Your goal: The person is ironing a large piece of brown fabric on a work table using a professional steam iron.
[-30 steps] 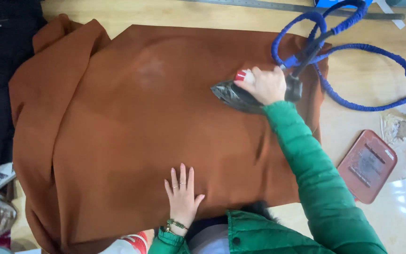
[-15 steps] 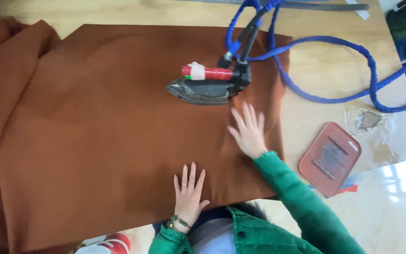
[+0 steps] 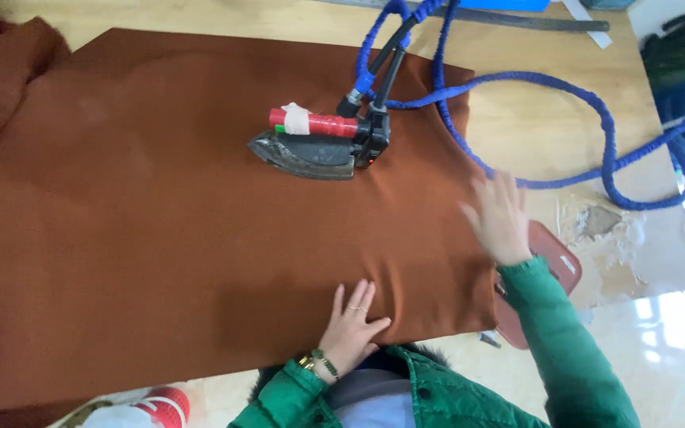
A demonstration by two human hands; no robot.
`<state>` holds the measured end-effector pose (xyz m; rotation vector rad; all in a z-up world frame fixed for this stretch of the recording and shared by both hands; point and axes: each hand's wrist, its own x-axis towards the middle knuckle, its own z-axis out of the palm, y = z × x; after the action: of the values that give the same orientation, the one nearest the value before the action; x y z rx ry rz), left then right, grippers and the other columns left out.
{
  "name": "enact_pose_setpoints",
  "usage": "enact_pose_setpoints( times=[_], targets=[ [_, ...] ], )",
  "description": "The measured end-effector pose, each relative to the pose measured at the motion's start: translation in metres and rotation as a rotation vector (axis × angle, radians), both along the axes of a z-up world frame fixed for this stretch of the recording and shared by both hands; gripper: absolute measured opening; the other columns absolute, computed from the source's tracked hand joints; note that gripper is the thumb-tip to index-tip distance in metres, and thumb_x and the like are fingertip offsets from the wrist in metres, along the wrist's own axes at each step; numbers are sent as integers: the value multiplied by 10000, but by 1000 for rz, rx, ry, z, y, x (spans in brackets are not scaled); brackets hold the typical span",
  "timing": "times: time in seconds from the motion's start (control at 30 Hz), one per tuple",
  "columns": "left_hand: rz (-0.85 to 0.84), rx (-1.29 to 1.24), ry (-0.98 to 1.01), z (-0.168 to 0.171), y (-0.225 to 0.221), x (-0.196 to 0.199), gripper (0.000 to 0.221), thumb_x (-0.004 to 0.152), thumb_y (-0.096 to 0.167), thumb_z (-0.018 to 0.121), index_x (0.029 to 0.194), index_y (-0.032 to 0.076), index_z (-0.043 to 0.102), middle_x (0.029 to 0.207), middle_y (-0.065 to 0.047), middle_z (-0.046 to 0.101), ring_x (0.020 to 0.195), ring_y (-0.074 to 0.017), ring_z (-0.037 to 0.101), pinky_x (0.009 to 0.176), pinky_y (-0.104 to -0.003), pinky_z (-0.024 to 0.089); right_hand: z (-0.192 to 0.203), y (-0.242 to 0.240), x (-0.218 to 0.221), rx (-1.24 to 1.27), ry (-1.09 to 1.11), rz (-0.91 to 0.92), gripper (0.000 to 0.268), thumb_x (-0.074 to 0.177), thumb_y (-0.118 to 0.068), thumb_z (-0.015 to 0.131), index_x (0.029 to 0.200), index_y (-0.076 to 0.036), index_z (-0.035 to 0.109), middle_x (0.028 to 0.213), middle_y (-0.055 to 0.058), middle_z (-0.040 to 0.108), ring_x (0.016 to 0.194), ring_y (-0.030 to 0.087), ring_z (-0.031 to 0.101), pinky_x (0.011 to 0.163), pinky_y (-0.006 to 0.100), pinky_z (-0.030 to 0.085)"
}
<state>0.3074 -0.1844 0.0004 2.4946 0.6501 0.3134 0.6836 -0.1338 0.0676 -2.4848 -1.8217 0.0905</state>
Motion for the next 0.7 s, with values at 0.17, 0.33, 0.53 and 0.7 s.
enact_pose_setpoints(
  times=[0.17, 0.33, 0.53, 0.7],
  targets=[
    [-93, -20, -130, -21, -35, 21, 243, 827, 202, 695, 1058, 216, 769, 1594, -320, 383, 1477, -507, 341, 1160, -765, 156, 60, 143, -123, 443, -75, 614, 639, 941, -339, 792, 1461, -49, 559, 1536, 253, 492, 1413, 490, 450, 1111, 609, 390],
    [34, -22, -138, -27, -47, 16, 288, 891, 91, 603, 1091, 219, 764, 1534, -184, 532, 1455, -415, 418, 1194, -690, 192, 21, 261, -197, 373, -158, 725, 627, 1008, -619, 594, 1406, -134, 580, 1100, 91, 642, 978, 311, 590, 780, 449, 413],
    [183, 43, -105, -49, -64, -2, 325, 918, 65, 597, 1197, 182, 716, 1504, -124, 577, 1440, -336, 469, 1202, -653, 201, 29, 275, -215, 124, 138, 594, 591, 952, -714, 601, 1278, -223, 568, 1034, 133, 747, 894, 440, 707, 702, 555, 523],
    [258, 49, 12, -16, -43, -36, 585, 749, 250, 867, 1278, 112, 659, 1570, -186, 452, 1474, -402, 368, 1158, -722, 210, 27, 230, -214, 44, 32, 580, 555, 1003, -720, 538, 1073, -170, 532, 884, 152, 724, 803, 458, 710, 632, 570, 516]
  ],
)
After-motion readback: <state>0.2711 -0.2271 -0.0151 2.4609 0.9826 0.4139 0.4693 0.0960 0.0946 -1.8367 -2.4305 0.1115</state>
